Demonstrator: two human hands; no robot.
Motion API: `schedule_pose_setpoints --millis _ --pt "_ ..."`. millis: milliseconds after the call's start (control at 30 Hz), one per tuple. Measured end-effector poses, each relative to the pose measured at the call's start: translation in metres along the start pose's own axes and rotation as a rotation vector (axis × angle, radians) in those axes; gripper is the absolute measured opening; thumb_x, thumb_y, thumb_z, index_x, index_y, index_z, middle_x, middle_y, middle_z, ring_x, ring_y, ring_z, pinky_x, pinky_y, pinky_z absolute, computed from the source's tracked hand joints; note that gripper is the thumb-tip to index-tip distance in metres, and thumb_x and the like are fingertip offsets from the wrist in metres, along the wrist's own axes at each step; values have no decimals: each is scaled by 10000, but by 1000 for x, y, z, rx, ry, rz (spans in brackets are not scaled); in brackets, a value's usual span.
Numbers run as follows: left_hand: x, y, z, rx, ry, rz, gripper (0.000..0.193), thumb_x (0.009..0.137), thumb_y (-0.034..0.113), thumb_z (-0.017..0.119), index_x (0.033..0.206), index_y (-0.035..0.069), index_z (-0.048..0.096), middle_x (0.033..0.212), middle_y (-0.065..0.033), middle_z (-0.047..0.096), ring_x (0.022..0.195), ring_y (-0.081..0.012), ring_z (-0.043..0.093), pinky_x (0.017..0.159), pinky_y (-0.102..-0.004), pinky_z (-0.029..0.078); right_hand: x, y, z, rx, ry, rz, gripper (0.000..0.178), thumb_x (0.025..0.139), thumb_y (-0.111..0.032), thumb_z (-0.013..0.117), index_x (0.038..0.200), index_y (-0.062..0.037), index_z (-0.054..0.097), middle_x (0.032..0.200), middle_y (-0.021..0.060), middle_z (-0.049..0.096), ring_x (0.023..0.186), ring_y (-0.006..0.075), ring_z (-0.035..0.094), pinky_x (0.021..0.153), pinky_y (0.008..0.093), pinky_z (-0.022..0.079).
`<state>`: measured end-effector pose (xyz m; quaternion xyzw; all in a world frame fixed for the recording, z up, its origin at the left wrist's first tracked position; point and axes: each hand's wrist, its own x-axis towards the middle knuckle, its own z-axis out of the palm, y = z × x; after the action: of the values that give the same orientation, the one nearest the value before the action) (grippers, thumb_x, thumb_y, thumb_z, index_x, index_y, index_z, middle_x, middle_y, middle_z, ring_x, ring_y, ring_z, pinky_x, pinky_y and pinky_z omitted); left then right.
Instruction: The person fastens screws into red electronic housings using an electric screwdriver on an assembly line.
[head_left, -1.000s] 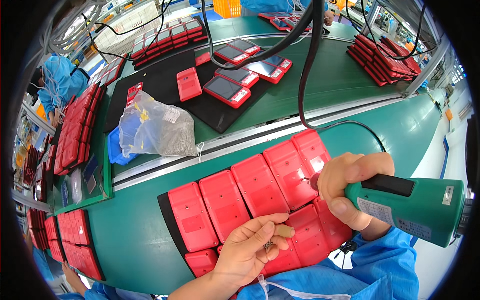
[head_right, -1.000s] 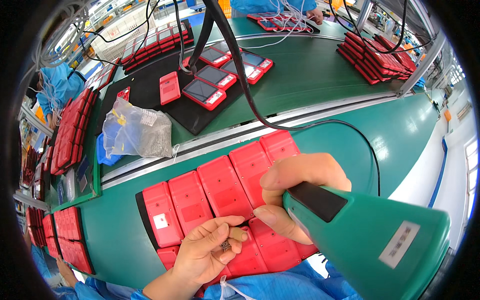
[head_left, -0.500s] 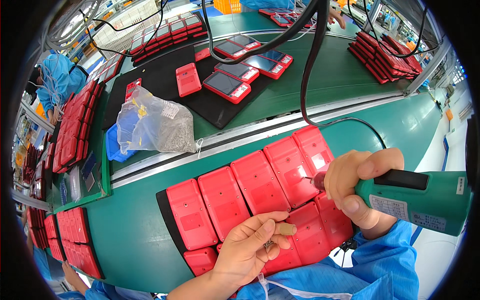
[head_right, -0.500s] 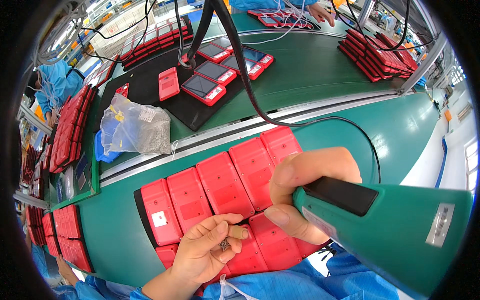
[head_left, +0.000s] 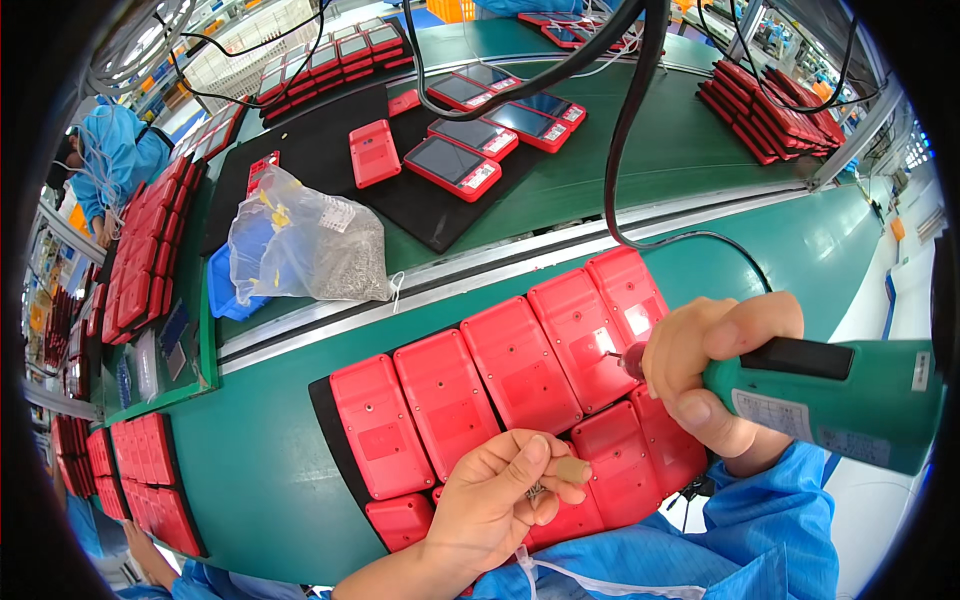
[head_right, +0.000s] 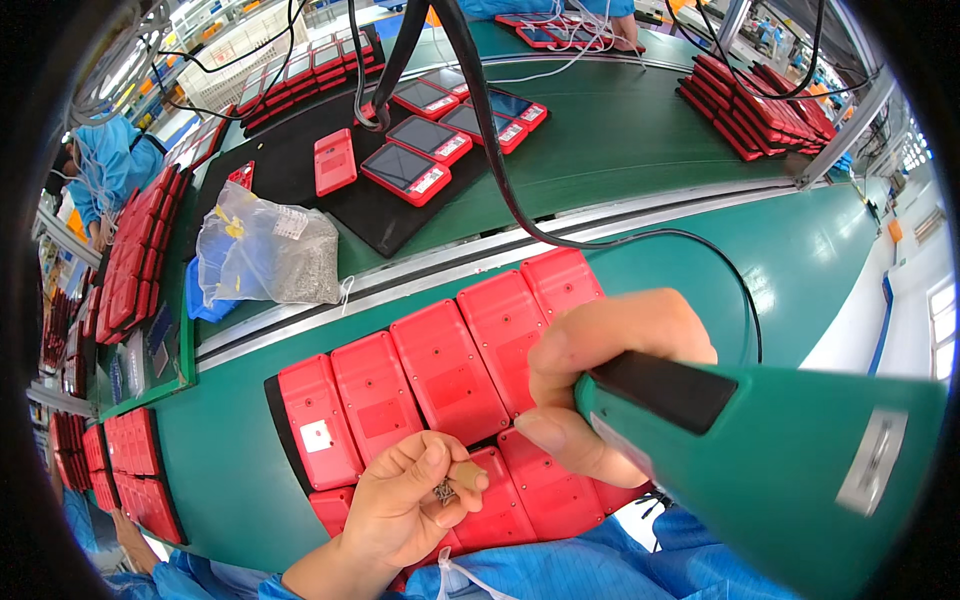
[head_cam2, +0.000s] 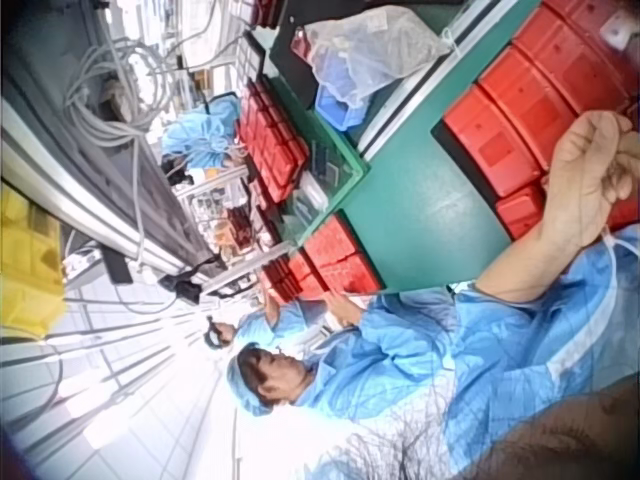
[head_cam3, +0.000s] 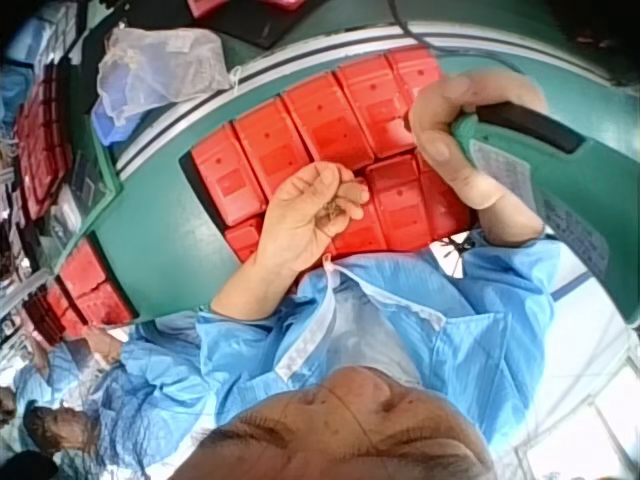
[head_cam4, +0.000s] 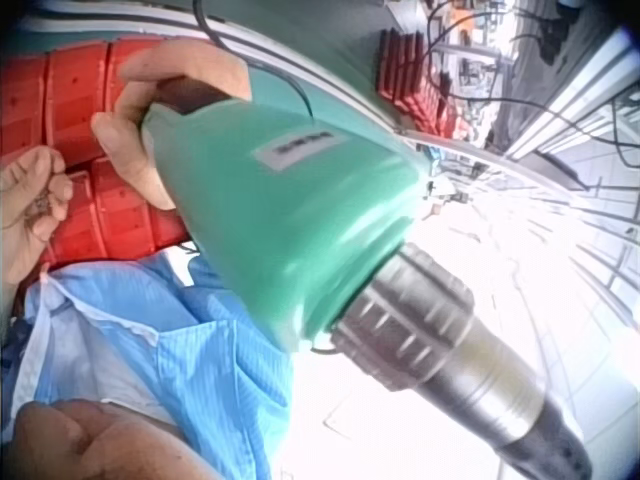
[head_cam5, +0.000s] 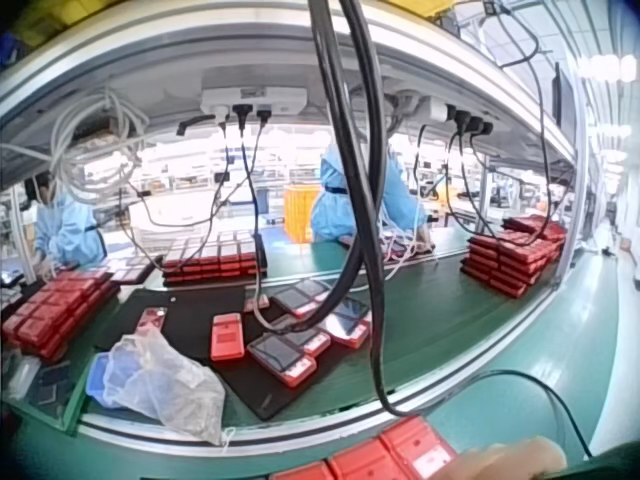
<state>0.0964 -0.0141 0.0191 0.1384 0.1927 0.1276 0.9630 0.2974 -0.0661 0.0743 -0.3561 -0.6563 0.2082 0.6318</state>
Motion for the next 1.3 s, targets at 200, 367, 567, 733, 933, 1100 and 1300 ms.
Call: schedule_pose_setpoints --millis 200,367,567,733,933,1100,1300 --pt "-5 -3 0 99 38 20 229 869 235 490 884 20 568 763 -80 605 654 -129 576 511 -204 423 7 8 -12 -288 25 118 292 799 -106 556 925 -109 292 497 3 379 358 83 338 344 232 322" --pt "-2 -1 -3 77 -21 42 245 862 247 500 891 17 578 727 -64 594 623 -117 546 476 -187 379 18 7 2 -170 254 338 166 657 -58 612 564 -61 475 471 6 466 383 77 419 359 213 313" --pt "2 -1 11 133 139 64 265 859 251 505 913 4 581 735 -95 600 609 -105 533 451 -172 343 17 15 6 117 524 197 143 661 41 567 593 -40 471 483 15 465 374 67 393 354 201 281" --pt "6 -11 13 212 121 105 298 860 293 488 836 10 575 740 -106 587 610 -115 516 445 -165 336 11 13 -1 -43 372 233 156 664 47 596 718 -38 476 544 -6 455 433 52 387 404 194 288" --pt "16 -15 40 185 222 35 327 864 318 479 827 14 593 717 -105 582 569 -107 494 427 -168 321 4 -7 0 1 249 243 217 704 74 572 856 -29 455 586 -16 455 494 54 379 468 212 307" --pt "24 -21 38 127 222 5 306 859 290 498 829 3 602 696 -95 577 535 -104 470 424 -170 312 -4 -48 -4 313 474 -43 368 757 -11 559 1049 -117 363 559 12 441 432 109 427 434 289 389" --pt "22 -25 30 735 105 211 149 807 139 582 798 -5 619 673 -57 582 540 -74 467 466 -181 346 -16 -78 -4 439 475 -80 414 758 -46 549 1065 -134 286 498 20 415 352 131 405 356 307 376"
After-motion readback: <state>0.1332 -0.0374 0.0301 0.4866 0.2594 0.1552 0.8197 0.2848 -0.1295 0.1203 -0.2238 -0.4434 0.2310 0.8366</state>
